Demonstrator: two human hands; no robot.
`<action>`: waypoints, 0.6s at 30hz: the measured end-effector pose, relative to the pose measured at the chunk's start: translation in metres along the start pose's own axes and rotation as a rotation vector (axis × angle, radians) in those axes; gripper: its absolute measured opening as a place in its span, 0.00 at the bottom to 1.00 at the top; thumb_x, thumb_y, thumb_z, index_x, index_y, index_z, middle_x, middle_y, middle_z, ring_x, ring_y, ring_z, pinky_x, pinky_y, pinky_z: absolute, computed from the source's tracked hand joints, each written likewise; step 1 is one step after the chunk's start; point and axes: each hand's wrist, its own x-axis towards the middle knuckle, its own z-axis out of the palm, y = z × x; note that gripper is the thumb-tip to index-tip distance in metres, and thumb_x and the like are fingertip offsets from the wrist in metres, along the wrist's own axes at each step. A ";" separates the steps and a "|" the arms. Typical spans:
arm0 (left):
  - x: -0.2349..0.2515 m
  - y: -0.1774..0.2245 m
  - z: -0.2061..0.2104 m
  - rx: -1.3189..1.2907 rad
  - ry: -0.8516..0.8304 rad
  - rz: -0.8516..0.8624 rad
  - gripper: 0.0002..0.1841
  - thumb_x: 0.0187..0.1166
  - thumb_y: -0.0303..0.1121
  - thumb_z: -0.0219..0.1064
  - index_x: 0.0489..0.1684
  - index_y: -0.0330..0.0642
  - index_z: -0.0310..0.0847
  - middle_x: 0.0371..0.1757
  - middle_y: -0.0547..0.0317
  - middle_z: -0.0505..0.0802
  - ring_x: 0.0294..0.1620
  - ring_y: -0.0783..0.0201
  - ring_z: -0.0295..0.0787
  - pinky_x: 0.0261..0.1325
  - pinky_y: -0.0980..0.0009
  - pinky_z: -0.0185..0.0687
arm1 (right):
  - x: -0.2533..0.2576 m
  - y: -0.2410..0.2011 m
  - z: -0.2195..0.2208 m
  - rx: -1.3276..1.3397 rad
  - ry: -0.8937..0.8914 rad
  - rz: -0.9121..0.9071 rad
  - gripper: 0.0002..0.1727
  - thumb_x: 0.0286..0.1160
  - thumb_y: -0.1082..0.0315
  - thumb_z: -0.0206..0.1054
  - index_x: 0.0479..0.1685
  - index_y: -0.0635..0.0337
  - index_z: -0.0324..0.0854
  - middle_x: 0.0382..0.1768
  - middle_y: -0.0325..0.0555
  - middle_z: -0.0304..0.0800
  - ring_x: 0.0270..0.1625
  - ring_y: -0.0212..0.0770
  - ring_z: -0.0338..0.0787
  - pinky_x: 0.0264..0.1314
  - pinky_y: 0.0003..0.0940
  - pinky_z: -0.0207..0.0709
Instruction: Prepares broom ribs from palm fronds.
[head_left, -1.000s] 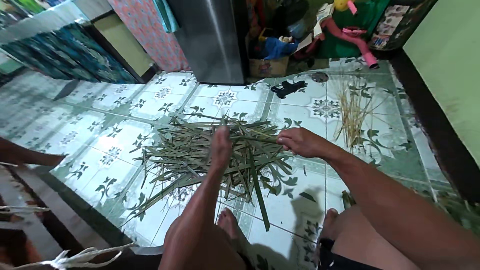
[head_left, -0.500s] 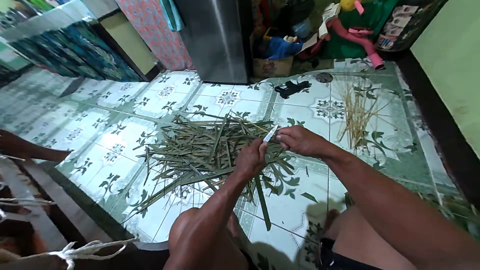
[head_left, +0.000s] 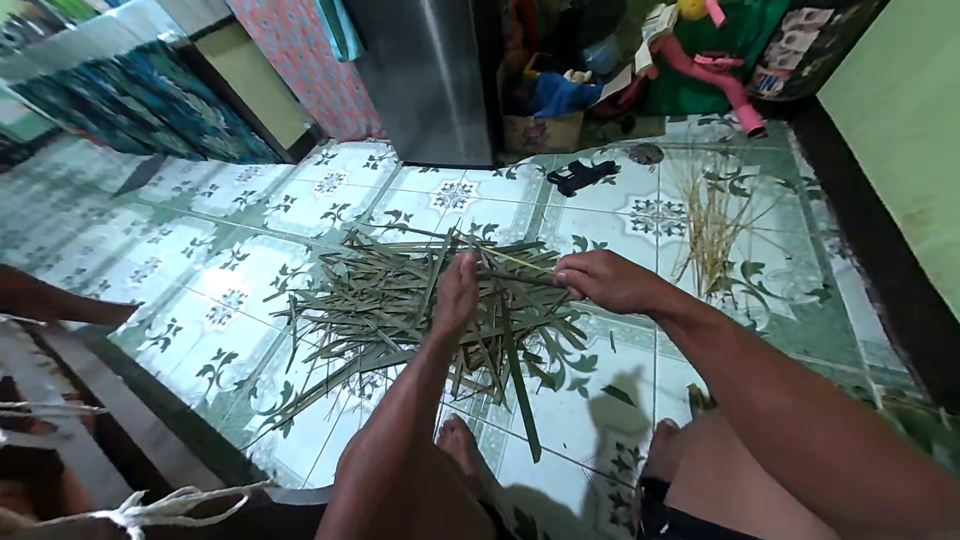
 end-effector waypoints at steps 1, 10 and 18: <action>-0.004 0.006 0.003 0.013 -0.042 0.029 0.26 0.95 0.46 0.42 0.69 0.38 0.80 0.47 0.48 0.90 0.41 0.59 0.86 0.49 0.57 0.83 | 0.001 0.000 0.000 0.007 0.003 -0.003 0.18 0.93 0.63 0.51 0.50 0.62 0.86 0.27 0.40 0.80 0.28 0.32 0.78 0.38 0.32 0.76; -0.002 0.006 -0.024 -0.536 0.065 -0.071 0.23 0.95 0.47 0.44 0.77 0.47 0.75 0.18 0.66 0.75 0.11 0.72 0.69 0.15 0.75 0.72 | 0.001 0.000 -0.001 0.116 -0.002 0.087 0.18 0.94 0.63 0.50 0.54 0.62 0.85 0.24 0.35 0.77 0.24 0.28 0.73 0.31 0.27 0.71; -0.015 0.012 -0.009 -0.142 -0.142 0.114 0.19 0.93 0.42 0.52 0.63 0.40 0.83 0.28 0.63 0.82 0.22 0.72 0.74 0.29 0.72 0.75 | 0.006 -0.011 0.011 0.108 0.017 0.018 0.19 0.93 0.63 0.50 0.60 0.59 0.87 0.25 0.34 0.80 0.26 0.26 0.75 0.34 0.26 0.74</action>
